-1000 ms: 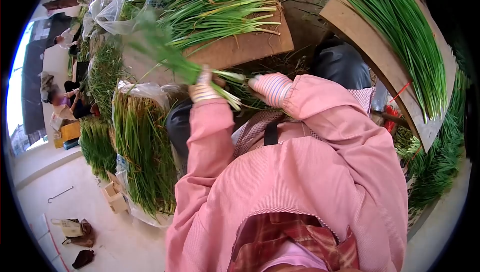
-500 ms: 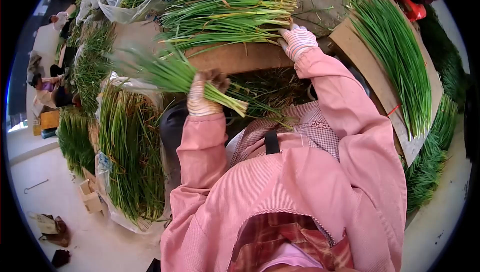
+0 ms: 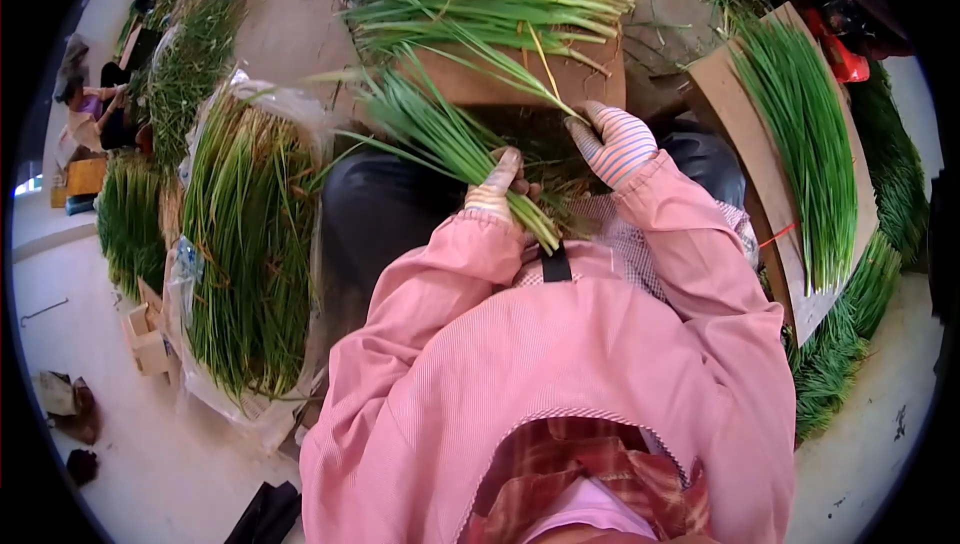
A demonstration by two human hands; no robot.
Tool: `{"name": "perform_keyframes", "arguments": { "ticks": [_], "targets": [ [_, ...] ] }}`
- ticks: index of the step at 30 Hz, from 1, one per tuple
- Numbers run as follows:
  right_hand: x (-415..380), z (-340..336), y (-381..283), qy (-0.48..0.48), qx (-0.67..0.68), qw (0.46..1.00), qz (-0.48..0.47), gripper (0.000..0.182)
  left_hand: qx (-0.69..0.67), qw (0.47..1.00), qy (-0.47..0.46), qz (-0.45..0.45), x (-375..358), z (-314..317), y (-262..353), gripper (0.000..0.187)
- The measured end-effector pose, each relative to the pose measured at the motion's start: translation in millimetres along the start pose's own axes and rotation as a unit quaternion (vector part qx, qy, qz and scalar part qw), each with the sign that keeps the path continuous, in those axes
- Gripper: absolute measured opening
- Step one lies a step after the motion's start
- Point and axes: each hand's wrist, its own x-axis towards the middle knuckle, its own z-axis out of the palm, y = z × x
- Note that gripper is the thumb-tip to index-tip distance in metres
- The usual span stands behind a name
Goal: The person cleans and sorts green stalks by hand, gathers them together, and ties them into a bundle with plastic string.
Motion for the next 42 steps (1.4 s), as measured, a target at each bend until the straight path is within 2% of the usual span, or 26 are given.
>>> {"name": "perform_keyframes", "arguments": {
  "ticks": [2, 4, 6, 7, 9, 10, 11, 14, 15, 18, 19, 20, 22, 23, 24, 25, 26, 28, 29, 32, 34, 35, 37, 39, 40, 42],
  "targets": [
    [-15, 0, -19, 0.057, 0.073, 0.993, -0.073, 0.018, 0.012, 1.000, 0.013, 0.015, -4, 3, 1, 0.024],
    [-25, 5, -22, -0.039, 0.086, 0.995, -0.043, 0.020, 0.019, 0.999, 0.023, 0.012, 6, 6, 7, 0.027],
    [-37, 14, -26, -0.043, 0.121, 0.989, -0.072, 0.021, 0.074, 0.997, 0.021, 0.000, 9, 7, 16, 0.025],
    [-41, 15, -30, -0.063, 0.145, 0.984, -0.076, 0.022, 0.126, 0.987, 0.065, -0.070, 18, 6, 21, 0.022],
    [-40, 22, -29, -0.146, 0.352, 0.923, 0.058, 0.028, 0.096, 0.993, 0.050, -0.039, 20, 3, 15, 0.021],
    [-37, 21, -30, -0.166, 0.454, 0.866, 0.131, 0.030, 0.066, 0.997, 0.033, -0.011, 21, 2, 12, 0.021],
    [-28, 12, -28, -0.207, 0.475, 0.822, 0.237, 0.028, 0.079, 0.996, 0.032, -0.011, 21, 1, 10, 0.021],
    [-12, 36, -23, -0.158, 0.599, 0.744, 0.252, 0.025, 0.093, 0.994, 0.064, -0.015, 17, 5, 8, 0.021],
    [-6, 50, -12, -0.141, 0.568, 0.783, 0.210, 0.023, 0.090, 0.995, 0.021, 0.036, 18, 1, 5, 0.023],
    [3, 64, -1, -0.104, 0.438, 0.876, 0.174, 0.020, 0.220, 0.971, 0.061, 0.077, 27, -7, 17, 0.024],
    [6, 66, 4, -0.107, 0.427, 0.878, 0.187, 0.020, 0.197, 0.969, 0.049, 0.137, 28, -8, 17, 0.024],
    [7, 69, 13, -0.113, 0.412, 0.885, 0.184, 0.021, 0.195, 0.969, 0.051, 0.142, 30, -11, 22, 0.024],
    [6, 61, 16, -0.167, 0.224, 0.941, 0.190, 0.020, 0.173, 0.966, 0.013, 0.193, 19, -3, 45, 0.025],
    [3, 50, 17, -0.225, 0.155, 0.947, 0.170, 0.023, 0.205, 0.945, -0.004, 0.256, 23, -4, 60, 0.031],
    [-2, 37, 16, -0.281, 0.085, 0.944, 0.154, 0.027, 0.204, 0.946, -0.009, 0.252, 24, -8, 78, 0.031],
    [-3, 33, 25, -0.324, -0.070, 0.938, 0.098, 0.036, 0.300, 0.843, 0.086, 0.439, 24, -15, 97, 0.042],
    [-4, 25, 36, -0.356, -0.162, 0.920, 0.038, 0.041, 0.376, 0.686, 0.171, 0.599, 24, -17, 112, 0.055],
    [3, -5, 34, -0.381, -0.217, 0.898, 0.024, 0.040, 0.117, 0.881, -0.071, 0.452, 23, -21, 154, 0.044],
    [8, -22, 26, -0.284, -0.183, 0.941, 0.033, 0.035, -0.118, 0.901, -0.358, 0.216, 21, -26, 183, 0.042],
    [42, -42, 30, -0.015, -0.110, 0.994, 0.020, 0.024, -0.014, 0.916, -0.229, 0.329, 9, 5, 167, 0.043],
    [59, -51, 24, 0.096, -0.208, 0.973, -0.017, 0.022, -0.108, 0.961, -0.191, 0.167, 21, 10, 138, 0.037],
    [69, -49, 26, 0.083, -0.219, 0.972, -0.024, 0.027, -0.129, 0.967, -0.193, 0.107, 23, 15, 120, 0.024],
    [87, -40, 37, 0.060, -0.253, 0.966, 0.003, 0.030, -0.071, 0.974, -0.202, 0.073, 43, 10, 84, 0.030],
    [102, -30, 51, 0.004, -0.290, 0.957, 0.020, 0.034, 0.024, 0.986, -0.122, 0.107, 39, 15, 61, 0.028],
    [108, -35, 41, -0.043, -0.295, 0.952, 0.074, 0.032, 0.075, 0.979, -0.116, 0.152, 37, 16, 52, 0.021],
    [113, -46, 31, -0.064, -0.317, 0.944, 0.059, 0.029, 0.147, 0.973, -0.123, 0.127, 42, 7, 40, 0.028]
  ]
}}
